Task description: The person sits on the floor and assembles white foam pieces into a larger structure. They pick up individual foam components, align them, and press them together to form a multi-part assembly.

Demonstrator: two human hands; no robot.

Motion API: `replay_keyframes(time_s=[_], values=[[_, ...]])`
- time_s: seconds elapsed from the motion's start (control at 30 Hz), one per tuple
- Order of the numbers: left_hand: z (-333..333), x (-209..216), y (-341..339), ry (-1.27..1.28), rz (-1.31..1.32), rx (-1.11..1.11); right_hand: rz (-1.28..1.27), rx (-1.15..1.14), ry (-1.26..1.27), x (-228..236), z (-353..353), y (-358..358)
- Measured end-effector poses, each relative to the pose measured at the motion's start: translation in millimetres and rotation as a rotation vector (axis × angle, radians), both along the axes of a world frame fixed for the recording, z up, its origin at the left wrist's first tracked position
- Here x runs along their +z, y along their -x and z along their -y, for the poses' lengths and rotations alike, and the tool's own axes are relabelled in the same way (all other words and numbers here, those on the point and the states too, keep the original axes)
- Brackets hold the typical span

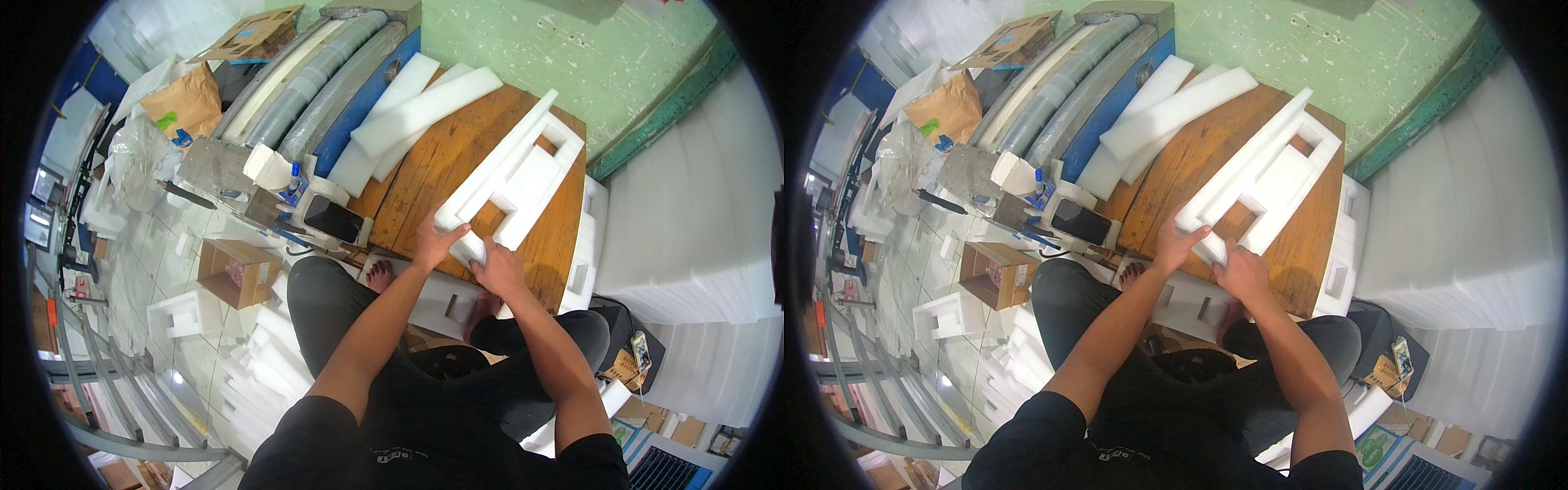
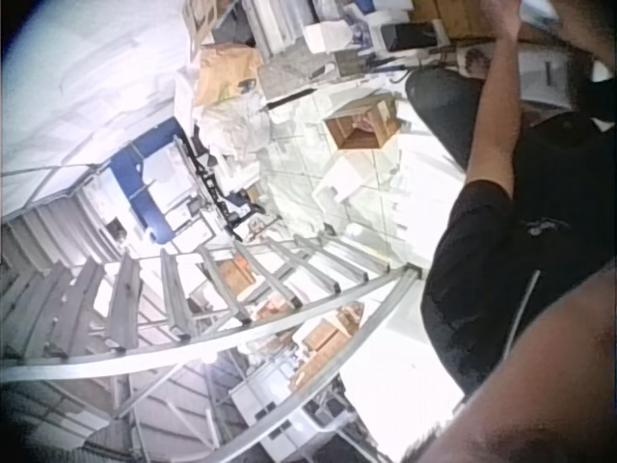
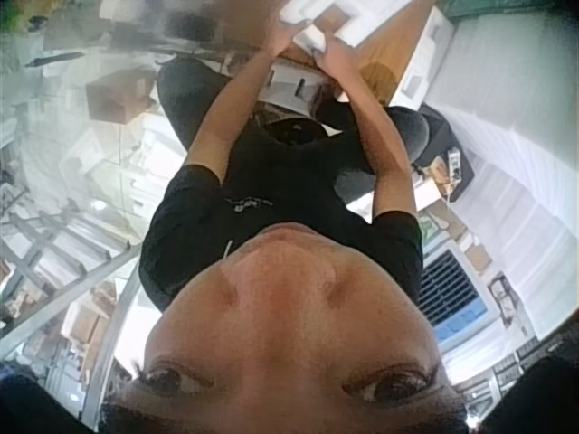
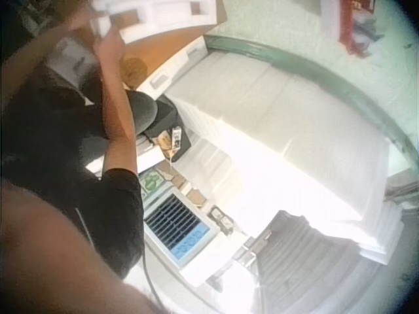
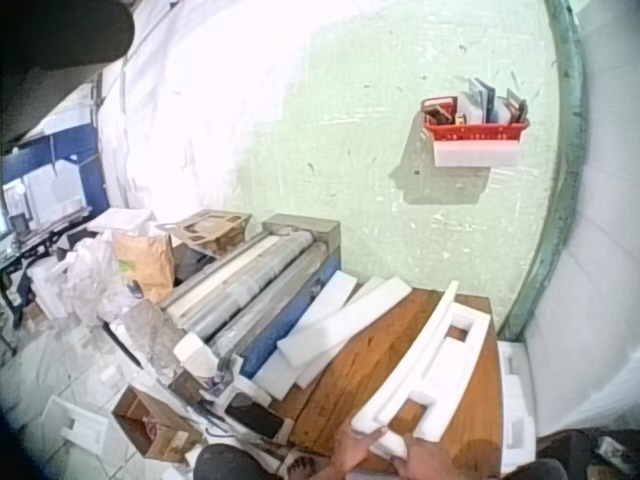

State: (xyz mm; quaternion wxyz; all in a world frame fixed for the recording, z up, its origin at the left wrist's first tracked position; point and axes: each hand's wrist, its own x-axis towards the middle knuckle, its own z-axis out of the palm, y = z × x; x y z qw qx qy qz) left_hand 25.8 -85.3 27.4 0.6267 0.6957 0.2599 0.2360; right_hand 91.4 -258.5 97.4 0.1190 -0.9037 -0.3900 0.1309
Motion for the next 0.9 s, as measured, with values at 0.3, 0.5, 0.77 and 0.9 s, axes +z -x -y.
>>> replay_keyframes(time_s=[0.3, 0.5, 0.77, 0.9], values=[[-0.9, -0.7, 0.2, 0.037, -0.013, -0.016, 0.023, 0.000, -0.019, -1.4, 0.7, 0.9], [-1.1, 1.8, 1.2, 0.019, -0.006, -0.012, 0.033, 0.006, -0.025, -2.0, 0.0, 1.1], [-0.1, 8.2, 2.7, 0.014, -0.012, -0.012, 0.030, 0.005, -0.019, -1.6, -0.1, 1.3], [0.2, 6.5, 1.8, -0.024, -0.046, 0.009, 0.018, 0.004, -0.011, -1.2, -0.5, 0.8]])
